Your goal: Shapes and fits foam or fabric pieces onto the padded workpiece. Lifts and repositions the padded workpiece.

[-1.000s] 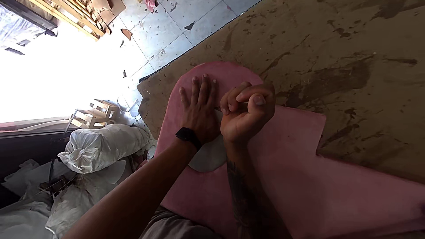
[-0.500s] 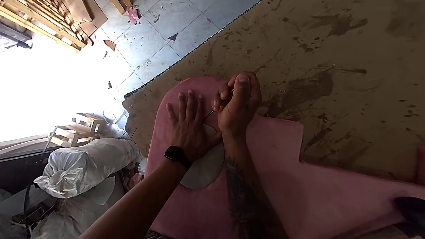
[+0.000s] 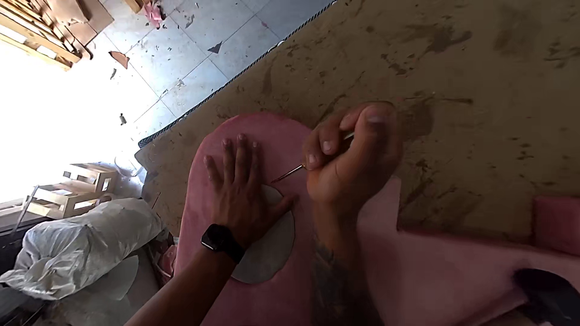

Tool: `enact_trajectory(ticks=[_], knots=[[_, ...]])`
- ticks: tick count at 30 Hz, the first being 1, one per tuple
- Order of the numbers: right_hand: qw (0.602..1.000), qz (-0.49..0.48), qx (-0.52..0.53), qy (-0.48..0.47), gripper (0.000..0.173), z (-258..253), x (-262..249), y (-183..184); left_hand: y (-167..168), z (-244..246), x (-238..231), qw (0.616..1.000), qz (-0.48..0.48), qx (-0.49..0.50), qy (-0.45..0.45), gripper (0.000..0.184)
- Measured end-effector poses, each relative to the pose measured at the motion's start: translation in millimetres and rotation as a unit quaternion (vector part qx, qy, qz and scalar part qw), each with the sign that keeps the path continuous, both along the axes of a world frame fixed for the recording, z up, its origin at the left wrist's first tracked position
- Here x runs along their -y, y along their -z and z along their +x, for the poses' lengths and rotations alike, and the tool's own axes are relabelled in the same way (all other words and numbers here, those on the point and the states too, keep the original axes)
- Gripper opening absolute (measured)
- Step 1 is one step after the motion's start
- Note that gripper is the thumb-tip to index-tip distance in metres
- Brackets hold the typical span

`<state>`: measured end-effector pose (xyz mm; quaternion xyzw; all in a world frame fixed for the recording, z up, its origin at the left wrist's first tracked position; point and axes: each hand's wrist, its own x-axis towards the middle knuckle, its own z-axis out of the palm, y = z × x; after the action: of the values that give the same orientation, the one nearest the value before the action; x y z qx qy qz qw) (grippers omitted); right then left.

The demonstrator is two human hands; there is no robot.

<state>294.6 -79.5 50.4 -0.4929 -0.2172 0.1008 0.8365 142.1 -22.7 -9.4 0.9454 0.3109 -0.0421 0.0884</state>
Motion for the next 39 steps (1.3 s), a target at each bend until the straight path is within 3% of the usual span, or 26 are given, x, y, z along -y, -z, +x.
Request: enact_trajectory(ticks=[3, 6, 13, 18, 21, 23, 25, 30, 39], knots=[[1.0, 0.01, -0.015, -0.001, 0.031, -9.7, -7.1, 20.9, -0.2, -5.5, 0.7, 1.0, -0.004, -0.008, -0.001, 0.132], [1.0, -0.01, -0.012, 0.008, 0.029, -11.1, -8.5, 18.2, -0.4, -1.5, 1.1, 1.0, -0.004, -0.004, 0.002, 0.133], [0.974, -0.222, 0.012, 0.048, 0.025, -6.0, -36.6, 22.1, -3.1, -7.4, 2.4, 1.0, -0.013, -0.009, 0.011, 0.133], [0.977, -0.164, 0.117, -0.076, 0.024, -20.3, -35.5, 10.7, -3.1, -4.6, -1.8, 1.0, -0.012, -0.005, 0.008, 0.122], [0.978, -0.202, 0.02, -0.054, 0.027, -1.9, -39.2, 38.8, -1.7, -7.1, 0.9, 1.0, -0.015, -0.016, 0.003, 0.13], [0.972, -0.23, 0.0, -0.044, 0.027, -10.8, -33.3, 36.1, -5.8, -5.4, -1.0, 1.0, -0.019, 0.002, -0.001, 0.13], [0.977, -0.202, 0.042, -0.052, 0.024, -21.3, -26.0, 27.4, -3.8, -1.5, -3.6, 1.0, -0.019, 0.005, -0.004, 0.127], [0.994, -0.1, 0.025, -0.026, 0.023, -15.4, -35.5, 33.9, 0.6, -4.9, -1.7, 1.0, -0.013, -0.003, 0.002, 0.129], [0.998, 0.034, 0.053, -0.004, 0.027, -71.7, 2.5, 21.2, 2.4, -6.4, -2.6, 1.0, -0.011, -0.024, 0.013, 0.119]])
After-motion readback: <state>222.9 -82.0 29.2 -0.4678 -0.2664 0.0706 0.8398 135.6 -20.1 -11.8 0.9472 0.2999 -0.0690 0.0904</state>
